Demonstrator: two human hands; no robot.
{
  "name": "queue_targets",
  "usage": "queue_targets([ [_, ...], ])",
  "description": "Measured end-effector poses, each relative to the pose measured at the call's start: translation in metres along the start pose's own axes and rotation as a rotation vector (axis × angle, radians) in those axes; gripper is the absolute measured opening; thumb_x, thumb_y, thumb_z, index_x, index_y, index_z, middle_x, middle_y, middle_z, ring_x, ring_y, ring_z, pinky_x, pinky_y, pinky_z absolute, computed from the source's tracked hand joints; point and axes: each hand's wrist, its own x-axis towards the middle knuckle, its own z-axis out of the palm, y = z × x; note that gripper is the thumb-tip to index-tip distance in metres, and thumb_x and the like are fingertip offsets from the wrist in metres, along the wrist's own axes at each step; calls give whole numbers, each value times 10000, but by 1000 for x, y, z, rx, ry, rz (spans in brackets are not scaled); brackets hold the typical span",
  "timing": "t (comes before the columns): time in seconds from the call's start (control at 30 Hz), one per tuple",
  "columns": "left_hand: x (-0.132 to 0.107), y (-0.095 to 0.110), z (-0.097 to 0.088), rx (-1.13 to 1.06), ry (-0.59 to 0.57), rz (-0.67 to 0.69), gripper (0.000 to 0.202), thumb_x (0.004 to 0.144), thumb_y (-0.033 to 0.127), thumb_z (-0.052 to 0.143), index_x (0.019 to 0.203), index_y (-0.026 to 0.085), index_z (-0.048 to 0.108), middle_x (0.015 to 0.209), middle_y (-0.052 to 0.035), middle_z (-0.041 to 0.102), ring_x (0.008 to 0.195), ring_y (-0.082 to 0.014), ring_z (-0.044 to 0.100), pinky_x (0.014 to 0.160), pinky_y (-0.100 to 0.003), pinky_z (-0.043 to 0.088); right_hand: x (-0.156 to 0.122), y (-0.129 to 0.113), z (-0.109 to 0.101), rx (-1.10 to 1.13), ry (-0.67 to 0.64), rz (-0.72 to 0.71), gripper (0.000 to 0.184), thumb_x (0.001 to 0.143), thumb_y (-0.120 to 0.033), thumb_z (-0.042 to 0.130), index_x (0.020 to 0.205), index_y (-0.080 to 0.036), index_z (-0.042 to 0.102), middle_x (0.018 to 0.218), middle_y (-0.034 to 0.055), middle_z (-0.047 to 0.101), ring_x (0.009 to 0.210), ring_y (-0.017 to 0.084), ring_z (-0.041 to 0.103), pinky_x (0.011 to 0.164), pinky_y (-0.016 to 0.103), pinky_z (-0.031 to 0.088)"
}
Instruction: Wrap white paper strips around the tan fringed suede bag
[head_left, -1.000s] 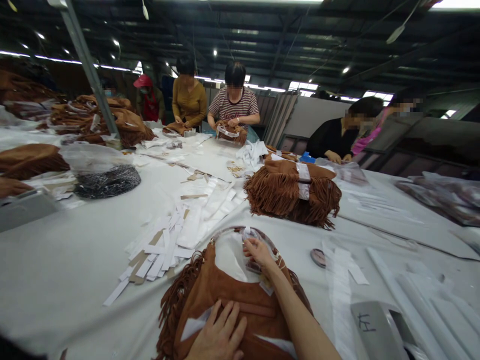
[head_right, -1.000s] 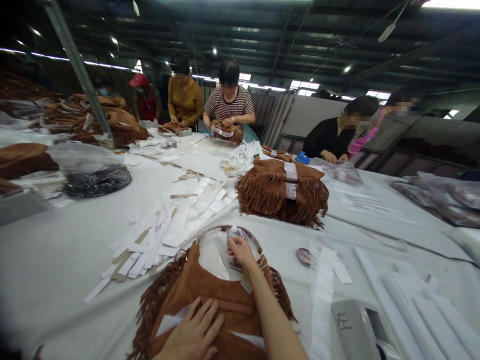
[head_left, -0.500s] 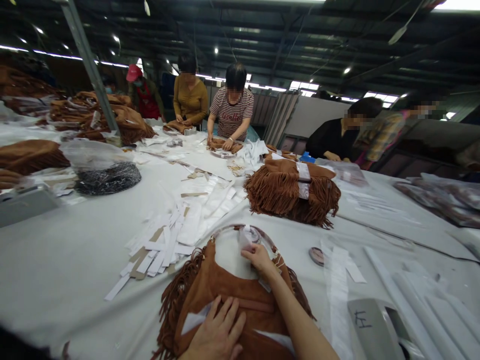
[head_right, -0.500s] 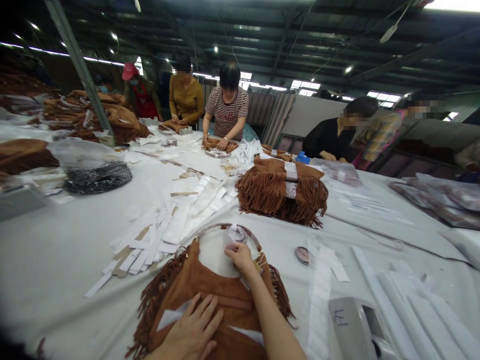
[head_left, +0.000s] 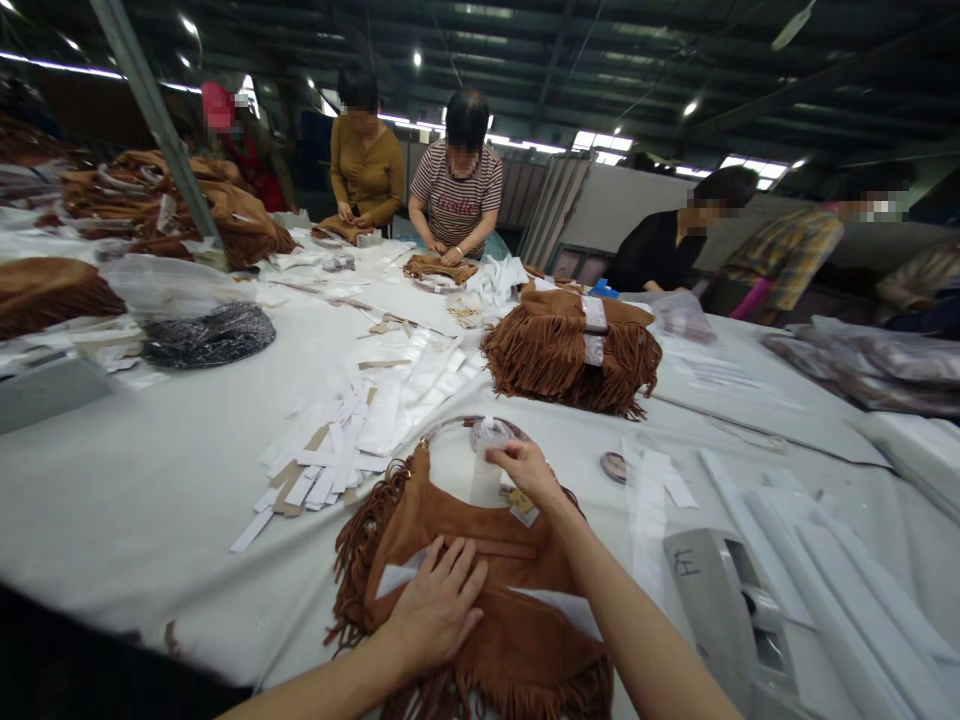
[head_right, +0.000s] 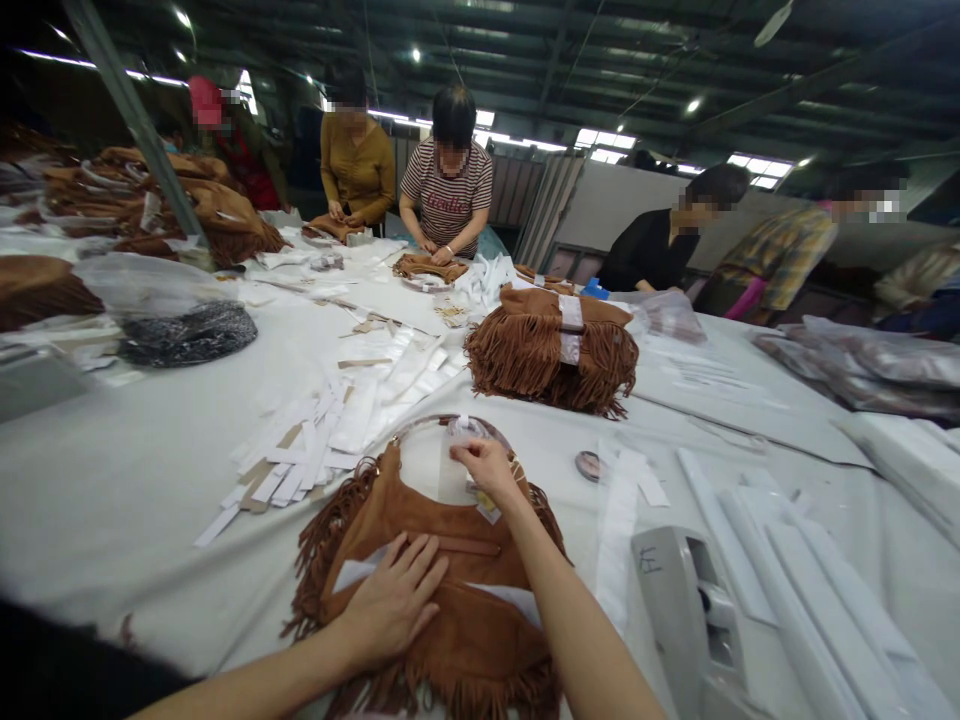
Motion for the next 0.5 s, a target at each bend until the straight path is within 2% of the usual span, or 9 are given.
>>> queue_targets([
  [0.1,-1,0,2,9,13,8,528,972,421,320,1435,169,328,1479,-152,391,1360,-304,354,1114,-521,204,-25,-15,-1,-59,-56,-11,267,757,-410,632,685,-166,713,613,2,663,589,154,553,570,269,443],
  [0.2,-2,0,3,6,31,9,525,971,416,322,1434,169,324,1471,-148,402,1358,-302,357,1117,-524,202,-70,-18,6,-94,-27,-59,240,812,-376,582,770,-194,733,728,10,713,709,187,623,670,294,496],
  [0.3,-3,0,1,-18,34,-3,538,956,401,371,1435,164,318,1449,-147,426,1359,-302,350,1123,-524,203,-124,-3,19,-141,-40,-139,218,847,-293,535,900,-237,739,893,25,747,853,213,674,805,340,530],
  [0.37,-3,0,0,-34,24,-7,533,942,379,401,1420,152,339,1436,-151,438,1360,-306,345,1126,-527,207,-157,13,30,-217,-50,-191,246,851,-232,514,971,-263,727,968,33,747,893,218,684,828,367,542],
  [0.5,-6,1,-1,-92,18,-12,521,917,338,425,1365,76,384,1433,-195,427,1371,-305,329,1137,-496,247,-196,42,44,-395,7,-400,356,851,-125,452,1075,-272,686,1039,52,736,1005,230,669,903,452,531],
])
